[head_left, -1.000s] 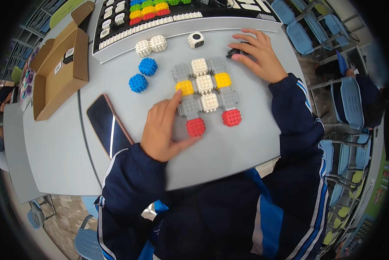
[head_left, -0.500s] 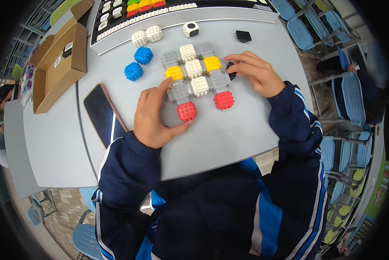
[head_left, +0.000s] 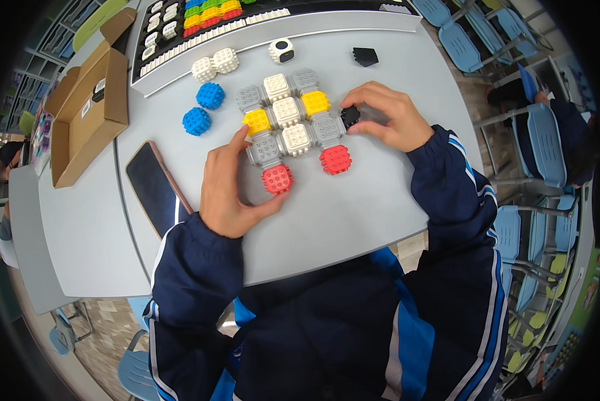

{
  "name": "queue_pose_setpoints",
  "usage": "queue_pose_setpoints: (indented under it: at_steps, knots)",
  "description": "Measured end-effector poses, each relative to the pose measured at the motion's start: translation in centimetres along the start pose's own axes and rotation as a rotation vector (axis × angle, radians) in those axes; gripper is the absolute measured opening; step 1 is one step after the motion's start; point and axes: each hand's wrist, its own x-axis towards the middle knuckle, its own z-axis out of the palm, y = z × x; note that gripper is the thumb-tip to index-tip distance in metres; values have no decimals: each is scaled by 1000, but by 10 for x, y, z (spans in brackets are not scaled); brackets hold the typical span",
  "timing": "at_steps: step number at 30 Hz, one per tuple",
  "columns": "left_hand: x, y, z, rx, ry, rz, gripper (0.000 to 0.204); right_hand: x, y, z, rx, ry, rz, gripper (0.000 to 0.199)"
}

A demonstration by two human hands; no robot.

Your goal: The person assembles a structure using colorful interlocking plastic blocks on a table. They pick up red, yellow, white, gray, and blue pieces, connect them into a larger assembly, and add black and white components to complete the build.

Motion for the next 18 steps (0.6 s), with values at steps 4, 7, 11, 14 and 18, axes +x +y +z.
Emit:
queue_pose_setpoints:
  at_steps: [4, 7, 11, 14, 18]
  knots:
    - [1, 3, -1, 6, 17, 22, 102, 0, -1, -5, -85, -14, 68, 42]
    - [1, 4, 0, -7, 11, 1, 101, -2, -4, -10, -95, -61, 213, 51]
    - [1, 3, 0, -10, 3, -14, 101, 0, -7, -7, -59, -92, 219, 56]
    - [2, 2, 0, -12, -5, 8, 100, -2, -6, -3, -96, -101, 146, 55]
    - [3, 1, 0, -10, -15, 25, 100, -2, -4, 2, -50, -91, 127, 54]
